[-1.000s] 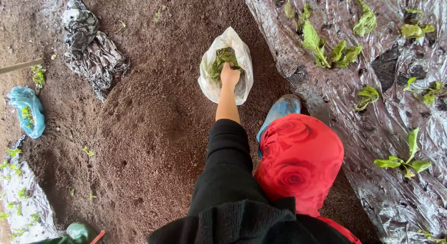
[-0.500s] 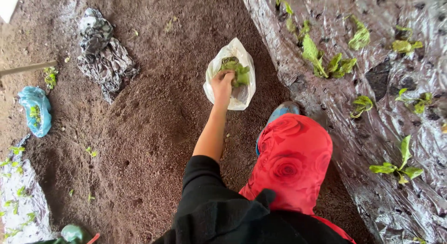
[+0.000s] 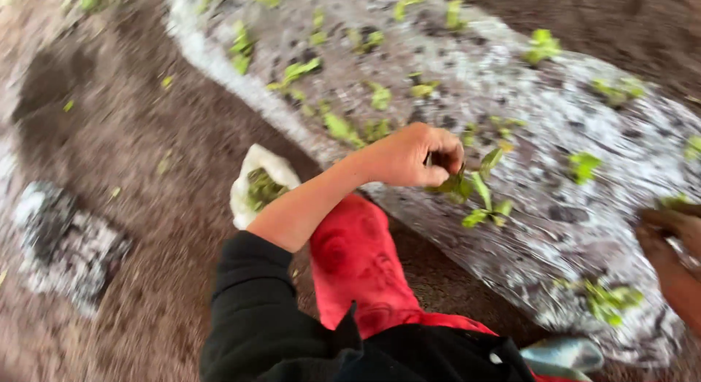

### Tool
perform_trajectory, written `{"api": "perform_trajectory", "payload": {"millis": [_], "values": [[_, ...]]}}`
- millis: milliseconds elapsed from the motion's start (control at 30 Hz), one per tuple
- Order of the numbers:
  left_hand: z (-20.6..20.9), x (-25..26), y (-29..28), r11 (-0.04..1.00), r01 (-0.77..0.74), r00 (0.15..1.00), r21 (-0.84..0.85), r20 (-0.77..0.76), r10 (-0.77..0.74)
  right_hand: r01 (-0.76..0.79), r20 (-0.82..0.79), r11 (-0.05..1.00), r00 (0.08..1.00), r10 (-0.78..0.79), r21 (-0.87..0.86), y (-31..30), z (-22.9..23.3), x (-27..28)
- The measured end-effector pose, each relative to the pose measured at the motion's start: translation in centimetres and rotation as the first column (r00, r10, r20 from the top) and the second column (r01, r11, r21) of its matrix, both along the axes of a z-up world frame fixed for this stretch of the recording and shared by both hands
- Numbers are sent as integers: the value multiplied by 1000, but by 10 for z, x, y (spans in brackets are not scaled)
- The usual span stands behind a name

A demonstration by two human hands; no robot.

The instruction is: The person kneels on the ground and plants small green seedlings into holes in a black plastic sheet covering a garden bed. They use their hands to place the seedlings into the soil and occasionally place removed leaves into a white plastic bag.

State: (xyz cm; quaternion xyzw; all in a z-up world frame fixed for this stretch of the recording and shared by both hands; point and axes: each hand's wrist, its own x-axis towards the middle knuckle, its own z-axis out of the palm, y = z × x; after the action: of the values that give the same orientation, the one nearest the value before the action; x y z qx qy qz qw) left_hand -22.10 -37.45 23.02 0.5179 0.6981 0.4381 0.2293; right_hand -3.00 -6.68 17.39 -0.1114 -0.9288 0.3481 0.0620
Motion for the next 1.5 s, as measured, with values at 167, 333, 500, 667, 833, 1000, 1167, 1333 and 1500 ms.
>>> {"api": "perform_trajectory", "payload": {"millis": [167,333,500,667,833,1000,1167,1333,1500], "values": [[-8,23,76,944,314,949,-100,11,-315,-146,-343,978,920,189,149,-35,56,-2],[-7,51,128,869,479,878,-122,77,-473,-168,-199,985,967,157,-36,-32,47,2],[-16,60,158,891,441,892,-109,-59,-449,-10,70,915,997,42,-403,-22,35,9],[-25,70,173,898,430,893,-96,-100,-438,73,102,866,994,-26,-495,-17,23,12],[-25,71,179,936,343,919,-78,-179,-352,184,114,792,983,-145,-582,-15,32,12],[-47,51,176,996,73,982,-54,178,-62,339,185,655,938,-295,-676,4,35,16],[-92,80,168,982,34,836,-184,544,73,310,111,521,919,-377,-796,22,22,22],[-98,107,191,1000,1,583,2,813,-2,274,101,364,898,-427,-890,28,14,26],[-114,126,215,952,-155,288,264,934,-212,241,60,372,897,-437,-896,33,11,29]]}}
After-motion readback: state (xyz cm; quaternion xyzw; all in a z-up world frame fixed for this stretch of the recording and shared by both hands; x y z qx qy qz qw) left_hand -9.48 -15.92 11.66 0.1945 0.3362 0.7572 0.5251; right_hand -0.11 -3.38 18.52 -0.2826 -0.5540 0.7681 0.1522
